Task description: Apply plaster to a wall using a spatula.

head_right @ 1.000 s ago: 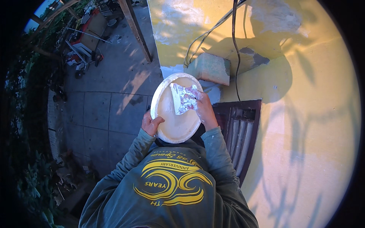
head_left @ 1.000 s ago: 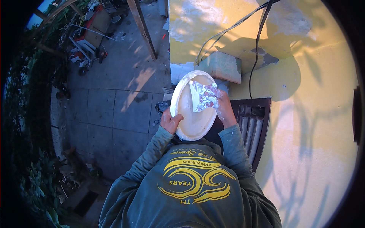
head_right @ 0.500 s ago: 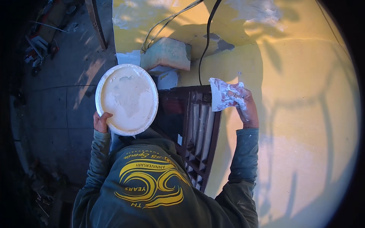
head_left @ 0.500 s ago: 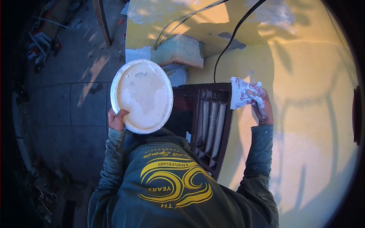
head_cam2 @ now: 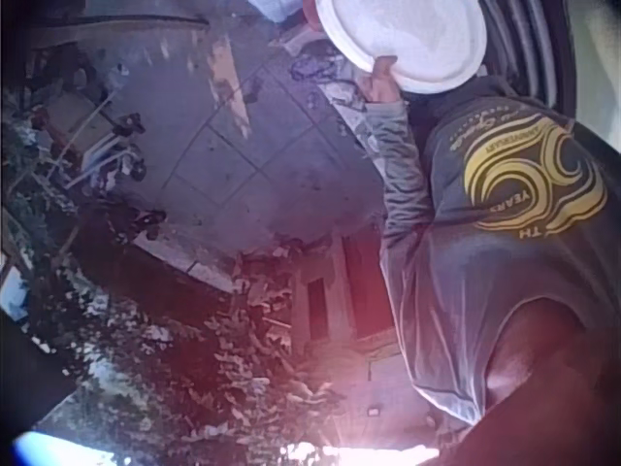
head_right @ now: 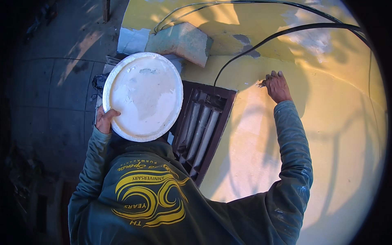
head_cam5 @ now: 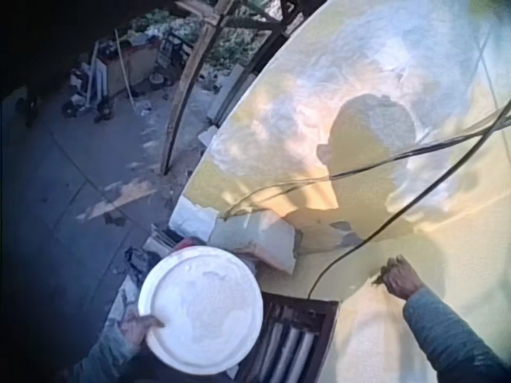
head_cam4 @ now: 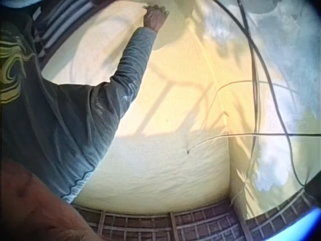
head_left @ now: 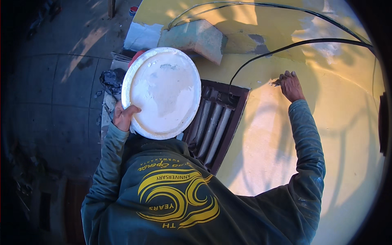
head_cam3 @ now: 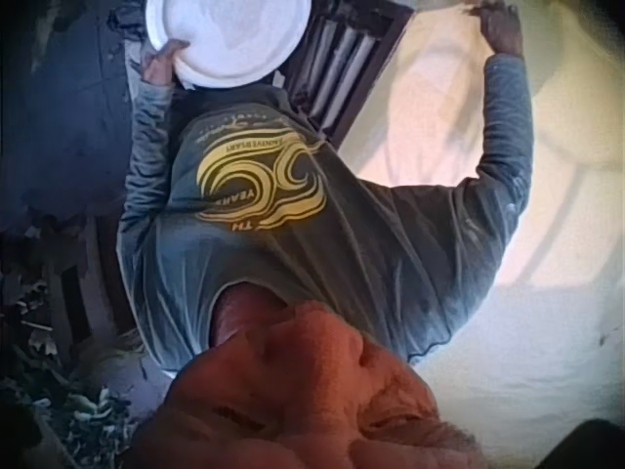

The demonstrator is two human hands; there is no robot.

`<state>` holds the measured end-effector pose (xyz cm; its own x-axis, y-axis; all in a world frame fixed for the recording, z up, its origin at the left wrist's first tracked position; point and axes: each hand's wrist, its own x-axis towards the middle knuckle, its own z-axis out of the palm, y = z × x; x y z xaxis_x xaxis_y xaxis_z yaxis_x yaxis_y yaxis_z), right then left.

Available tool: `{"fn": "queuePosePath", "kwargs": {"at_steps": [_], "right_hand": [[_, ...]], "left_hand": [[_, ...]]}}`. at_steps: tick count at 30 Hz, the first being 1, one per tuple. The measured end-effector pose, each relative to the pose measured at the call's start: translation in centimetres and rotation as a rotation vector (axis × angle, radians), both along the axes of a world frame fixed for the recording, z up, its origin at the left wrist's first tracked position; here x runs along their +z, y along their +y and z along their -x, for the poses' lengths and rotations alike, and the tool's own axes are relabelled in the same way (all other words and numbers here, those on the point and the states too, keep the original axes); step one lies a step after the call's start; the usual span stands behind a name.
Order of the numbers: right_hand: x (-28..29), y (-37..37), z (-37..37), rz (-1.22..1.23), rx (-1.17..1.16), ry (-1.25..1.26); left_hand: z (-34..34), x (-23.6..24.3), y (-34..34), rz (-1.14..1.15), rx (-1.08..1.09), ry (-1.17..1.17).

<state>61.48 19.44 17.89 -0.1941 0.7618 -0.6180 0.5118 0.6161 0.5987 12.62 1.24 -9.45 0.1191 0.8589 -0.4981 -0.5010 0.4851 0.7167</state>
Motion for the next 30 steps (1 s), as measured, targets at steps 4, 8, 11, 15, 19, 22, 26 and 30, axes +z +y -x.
{"fn": "queuePosePath", "kwargs": {"at_steps": [4,8,11,15,19,22,26,30], "right_hand": [[-1.2,-0.3,-1.1,0.025,0.005,-0.074],[-2.7,-0.1,-2.9,0.074,-0.039,-0.071],[-3.4,-1.4,-6.4,0.04,0.213,-0.037],[-2.6,-2.6,-6.3,0.006,0.228,-0.008],[-0.9,-0.1,-0.4,0.059,0.154,-0.041],[-1.3,1.6,-0.3,0.002,0.138,0.055],[-4.3,1.2,-6.7,-0.086,0.349,0.087],[-5.2,0.3,-5.7,0.033,0.149,0.0]], "left_hand": [[-3.1,-0.6,0.7,-0.021,-0.148,-0.02],[-7.0,-0.7,2.1,-0.018,-0.184,-0.033],[-7.4,0.3,3.1,-0.015,-0.216,-0.023],[-7.4,-0.1,3.5,-0.022,-0.244,-0.019],[-7.7,-0.6,3.3,0.011,-0.206,-0.024],[-8.1,-0.6,3.1,0.017,-0.158,-0.055],[-8.2,-1.0,3.1,0.011,-0.168,-0.045],[-7.7,-0.9,3.1,-0.021,-0.168,-0.012]]}}
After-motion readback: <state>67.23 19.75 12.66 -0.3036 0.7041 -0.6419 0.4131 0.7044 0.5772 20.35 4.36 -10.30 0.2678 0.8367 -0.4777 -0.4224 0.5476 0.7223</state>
